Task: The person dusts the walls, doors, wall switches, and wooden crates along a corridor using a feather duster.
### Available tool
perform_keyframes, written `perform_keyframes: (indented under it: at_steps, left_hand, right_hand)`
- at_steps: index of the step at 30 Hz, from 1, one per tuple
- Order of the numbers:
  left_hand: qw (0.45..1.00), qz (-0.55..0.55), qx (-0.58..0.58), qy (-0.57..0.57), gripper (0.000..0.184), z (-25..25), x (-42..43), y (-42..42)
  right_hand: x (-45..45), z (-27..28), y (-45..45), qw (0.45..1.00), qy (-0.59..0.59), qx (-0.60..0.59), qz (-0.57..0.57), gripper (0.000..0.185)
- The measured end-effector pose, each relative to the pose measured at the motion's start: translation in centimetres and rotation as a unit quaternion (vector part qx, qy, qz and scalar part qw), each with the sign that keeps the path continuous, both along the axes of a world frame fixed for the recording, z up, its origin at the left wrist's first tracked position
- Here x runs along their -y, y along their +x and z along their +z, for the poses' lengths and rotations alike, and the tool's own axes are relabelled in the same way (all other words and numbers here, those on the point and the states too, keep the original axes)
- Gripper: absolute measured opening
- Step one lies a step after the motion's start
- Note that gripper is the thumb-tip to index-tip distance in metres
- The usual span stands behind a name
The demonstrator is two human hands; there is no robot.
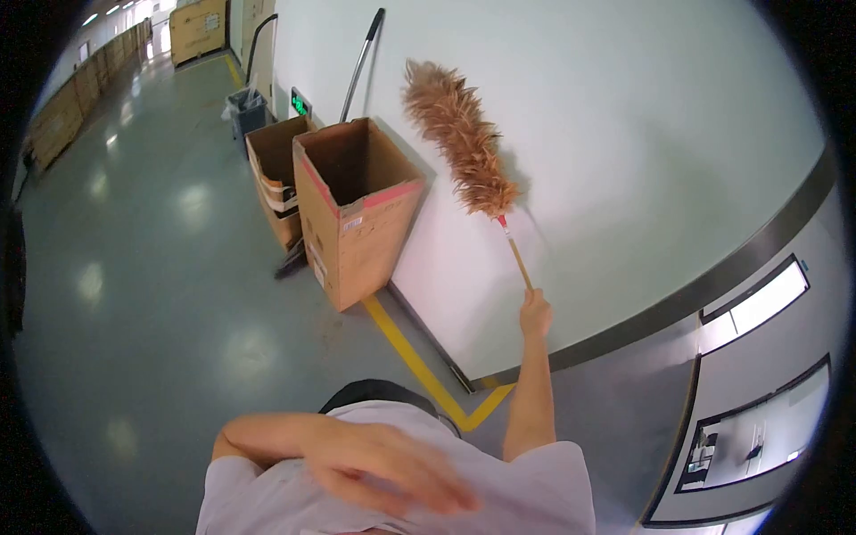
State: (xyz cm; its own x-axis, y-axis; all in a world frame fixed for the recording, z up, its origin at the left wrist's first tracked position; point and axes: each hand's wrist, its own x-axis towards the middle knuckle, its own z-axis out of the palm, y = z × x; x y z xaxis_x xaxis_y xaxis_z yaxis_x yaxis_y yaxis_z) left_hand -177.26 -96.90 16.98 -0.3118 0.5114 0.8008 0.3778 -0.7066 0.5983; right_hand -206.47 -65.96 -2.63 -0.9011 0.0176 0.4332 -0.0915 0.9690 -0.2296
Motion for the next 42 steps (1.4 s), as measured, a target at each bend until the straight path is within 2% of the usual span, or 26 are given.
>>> perform_keyframes:
  at_steps: [2, 5, 6, 7, 8, 9, 11, 12, 14, 15, 16, 17, 20, 22, 23, 24, 25, 26, 29, 30, 31, 32, 33, 38, 40, 42]
  left_hand:
    - [0.991, 0.105, -0.077, -0.032, 0.026, 0.3, -2.5, -0.5]
    - [0.962, 0.187, -0.199, 0.01, 0.02, 1.1, -7.0, -0.3]
    - [0.955, 0.2, -0.219, -0.001, 0.017, 1.3, -8.0, -0.1]
    - [0.947, 0.211, -0.242, -0.014, 0.015, 1.7, -9.0, 0.3]
    - [0.939, 0.219, -0.264, -0.027, 0.013, 2.1, -9.8, 0.5]
    - [0.942, 0.205, -0.265, 0.013, 0.013, 2.6, -10.4, 0.5]
    - [0.943, 0.174, -0.27, 0.093, 0.012, 3.4, -11.3, 0.4]
    - [0.94, 0.138, -0.293, 0.104, 0.017, 4.0, -11.6, 0.4]
    - [0.93, 0.068, -0.338, 0.125, 0.031, 5.3, -11.7, 0.3]
    - [0.88, -0.1, -0.383, 0.263, 0.032, 6.1, -13.1, 0.2]
    - [0.785, -0.261, -0.41, 0.385, 0.033, 7.1, -15.4, -0.3]
    - [0.651, -0.408, -0.417, 0.486, 0.034, 7.6, -17.3, -0.6]
    - [0.636, -0.255, -0.516, 0.513, 0.035, 5.0, -20.3, -1.1]
    - [0.8, -0.12, -0.475, 0.346, 0.036, 4.6, -16.7, -0.3]
    - [0.86, -0.049, -0.441, 0.251, 0.036, 4.4, -15.4, 0.0]
    - [0.834, -0.21, -0.401, 0.314, 0.037, 4.3, -16.5, 0.3]
    - [0.782, -0.363, -0.348, 0.367, 0.037, 4.0, -18.5, 0.8]
    - [0.706, -0.505, -0.284, 0.407, 0.038, 3.7, -19.5, 1.0]
    - [0.732, -0.32, -0.399, 0.45, 0.041, 3.6, -17.5, -0.4]
    - [0.827, -0.183, -0.416, 0.333, 0.04, 3.8, -14.8, -0.5]
    - [0.887, -0.04, -0.414, 0.202, 0.039, 4.0, -10.4, 0.1]
    - [0.91, 0.105, -0.396, 0.061, 0.038, 4.0, -7.1, 1.0]
    - [0.922, 0.133, -0.361, 0.042, 0.033, 3.5, -5.5, 1.8]
    - [0.95, 0.252, -0.173, -0.065, 0.012, -0.9, 0.6, 3.4]
    - [0.951, 0.28, -0.095, -0.092, 0.022, -4.5, 4.6, 3.3]
    - [0.883, 0.432, 0.058, -0.176, 0.024, -8.7, 8.0, 5.1]
  right_hand:
    - [-1.0, 0.4, -0.6, 0.999, 0.042, -0.023, -0.006, 0.028]
    - [-3.2, 4.1, -1.7, 0.994, 0.036, -0.104, -0.011, 0.028]
    - [-4.4, 5.7, -2.7, 0.989, 0.033, -0.144, -0.008, 0.028]
    - [-4.5, 9.1, -2.4, 0.991, -0.012, -0.135, -0.023, 0.029]
    - [-5.6, 11.4, -3.2, 0.976, -0.006, -0.217, 0.001, 0.031]
    - [-5.8, 14.6, -3.0, 0.976, -0.029, -0.215, -0.012, 0.032]
    - [-6.9, 20.0, -4.2, 0.957, -0.05, -0.285, -0.008, 0.032]
    - [-7.3, 22.2, -4.8, 0.946, -0.055, -0.32, -0.011, 0.032]
    - [-6.4, 26.2, -5.0, 0.943, -0.139, -0.302, -0.035, 0.034]
    - [-6.1, 27.4, -5.5, 0.937, -0.159, -0.309, -0.032, 0.033]
    - [-5.7, 28.4, -6.1, 0.931, -0.18, -0.317, -0.028, 0.033]
    - [-5.3, 29.1, -7.0, 0.924, -0.202, -0.324, -0.023, 0.033]
    - [-5.4, 28.9, -12.4, 0.927, -0.152, -0.341, -0.021, 0.033]
    - [-3.6, 27.4, -14.9, 0.931, -0.078, -0.356, -0.01, 0.033]
    - [-2.7, 26.4, -15.7, 0.93, -0.042, -0.364, -0.005, 0.033]
    - [-1.4, 25.1, -16.0, 0.94, -0.051, -0.337, 0.003, 0.033]
    - [0.3, 23.5, -15.8, 0.949, -0.06, -0.31, 0.011, 0.033]
    - [1.5, 21.6, -15.9, 0.952, -0.05, -0.302, 0.019, 0.033]
    - [4.6, 15.0, -14.4, 0.977, -0.013, -0.212, 0.014, 0.031]
    - [5.6, 12.9, -13.4, 0.987, 0.007, -0.16, 0.002, 0.031]
    - [6.1, 10.9, -12.6, 0.994, 0.028, -0.109, -0.01, 0.032]
    - [6.2, 8.6, -12.4, 0.995, 0.045, -0.083, 0.019, 0.032]
    - [6.4, 6.7, -12.1, 0.995, 0.064, -0.057, 0.047, 0.033]
    - [12.2, -0.7, -11.3, 0.989, 0.018, 0.044, 0.139, 0.039]
    - [15.4, -5.5, -11.3, 0.983, -0.025, 0.071, 0.169, 0.039]
    - [19.4, -8.2, -9.1, 0.97, -0.085, 0.118, 0.194, 0.036]
